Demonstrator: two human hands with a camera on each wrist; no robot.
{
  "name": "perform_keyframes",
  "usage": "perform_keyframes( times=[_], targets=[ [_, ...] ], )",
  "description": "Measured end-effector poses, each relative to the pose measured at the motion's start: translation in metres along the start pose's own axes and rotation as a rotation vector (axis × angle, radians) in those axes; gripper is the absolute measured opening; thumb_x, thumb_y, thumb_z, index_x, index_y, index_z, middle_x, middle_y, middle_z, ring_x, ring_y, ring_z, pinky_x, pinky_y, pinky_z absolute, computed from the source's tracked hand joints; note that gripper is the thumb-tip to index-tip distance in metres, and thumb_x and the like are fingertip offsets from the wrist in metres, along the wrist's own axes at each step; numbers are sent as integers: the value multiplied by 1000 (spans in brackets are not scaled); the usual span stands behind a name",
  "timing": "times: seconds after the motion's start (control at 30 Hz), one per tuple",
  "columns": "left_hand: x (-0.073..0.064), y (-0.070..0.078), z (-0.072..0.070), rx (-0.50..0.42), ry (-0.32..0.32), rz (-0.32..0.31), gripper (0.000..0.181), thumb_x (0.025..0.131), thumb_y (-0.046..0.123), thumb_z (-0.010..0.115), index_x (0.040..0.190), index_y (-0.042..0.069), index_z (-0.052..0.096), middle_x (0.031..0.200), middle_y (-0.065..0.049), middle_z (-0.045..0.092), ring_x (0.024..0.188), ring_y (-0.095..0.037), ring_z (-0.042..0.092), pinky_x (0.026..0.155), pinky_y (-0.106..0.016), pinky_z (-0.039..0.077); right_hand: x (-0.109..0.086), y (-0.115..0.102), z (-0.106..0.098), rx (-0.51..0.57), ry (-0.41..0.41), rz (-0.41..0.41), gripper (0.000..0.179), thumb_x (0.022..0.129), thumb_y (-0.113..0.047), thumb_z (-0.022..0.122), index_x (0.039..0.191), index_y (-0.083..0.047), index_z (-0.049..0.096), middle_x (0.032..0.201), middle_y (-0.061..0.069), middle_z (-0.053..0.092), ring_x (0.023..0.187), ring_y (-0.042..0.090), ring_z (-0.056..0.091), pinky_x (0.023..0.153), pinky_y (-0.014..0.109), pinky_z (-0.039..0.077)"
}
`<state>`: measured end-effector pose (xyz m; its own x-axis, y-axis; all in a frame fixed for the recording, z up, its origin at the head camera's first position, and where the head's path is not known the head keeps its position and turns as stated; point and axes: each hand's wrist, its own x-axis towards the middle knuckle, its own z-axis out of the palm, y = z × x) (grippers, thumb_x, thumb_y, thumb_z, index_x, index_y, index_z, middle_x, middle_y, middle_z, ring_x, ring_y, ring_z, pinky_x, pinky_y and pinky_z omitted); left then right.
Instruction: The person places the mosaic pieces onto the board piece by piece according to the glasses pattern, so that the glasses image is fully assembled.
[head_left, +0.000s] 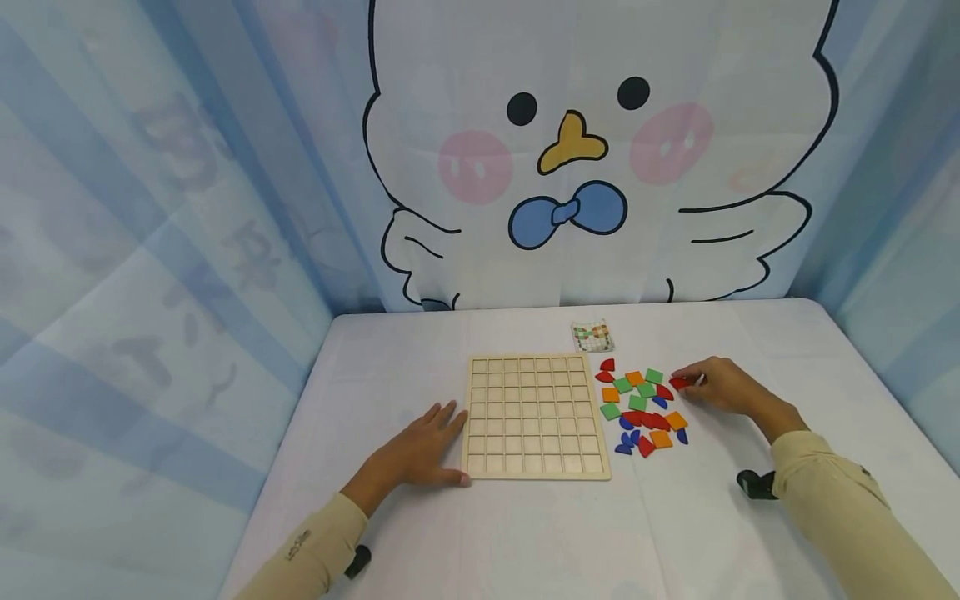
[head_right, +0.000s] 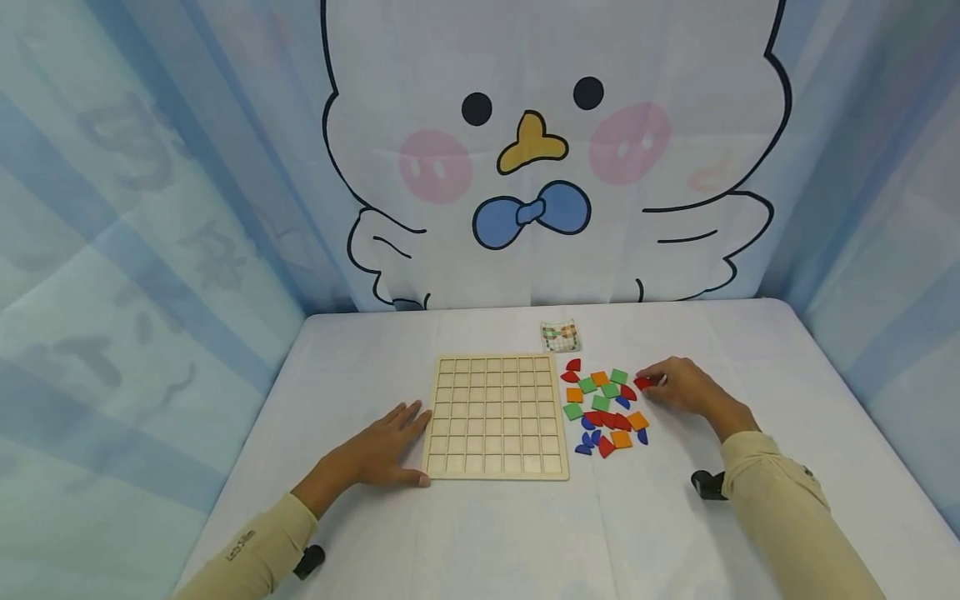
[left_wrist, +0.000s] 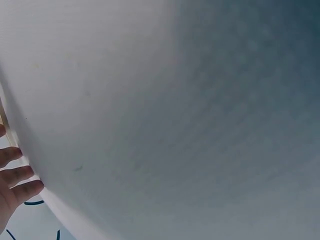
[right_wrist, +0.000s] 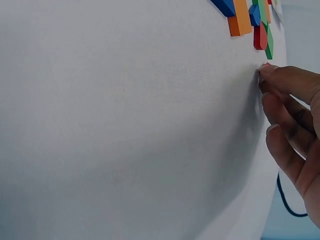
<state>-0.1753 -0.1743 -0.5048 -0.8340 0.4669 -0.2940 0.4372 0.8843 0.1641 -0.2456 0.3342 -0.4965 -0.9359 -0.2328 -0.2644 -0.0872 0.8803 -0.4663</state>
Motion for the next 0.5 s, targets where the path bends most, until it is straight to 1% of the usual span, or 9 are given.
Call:
perform_keyframes(
  times=[0.17,0.27,0.5],
  targets=[
    [0,1,0,-4,0,4,109,79,77,64,160,14,28,167,-15,22,152,-41,22,118,-54,32,0,0,0,-10,-5,-21,35,91,-10,72,124,1,68,101,12,69,89,23,57,81,38,55],
    [-1,1,-1,-12,-2,-1,110,78,77,66,160,14,28,167,-16,21,152,-42,22,118,-54,32,0,-1,-1,-11,-16,-26,35,91,-11,73,124,0,68,100,12,68,90,24,58,82,41,57],
    [-1,3,-3,-24,-8,-5,112,76,75,68,160,13,27,167,-17,20,153,-42,21,119,-54,30,-3,-3,-2,-1,-26,-21,35,91,-10,72,124,1,67,101,12,68,90,24,58,82,40,57]
  ],
)
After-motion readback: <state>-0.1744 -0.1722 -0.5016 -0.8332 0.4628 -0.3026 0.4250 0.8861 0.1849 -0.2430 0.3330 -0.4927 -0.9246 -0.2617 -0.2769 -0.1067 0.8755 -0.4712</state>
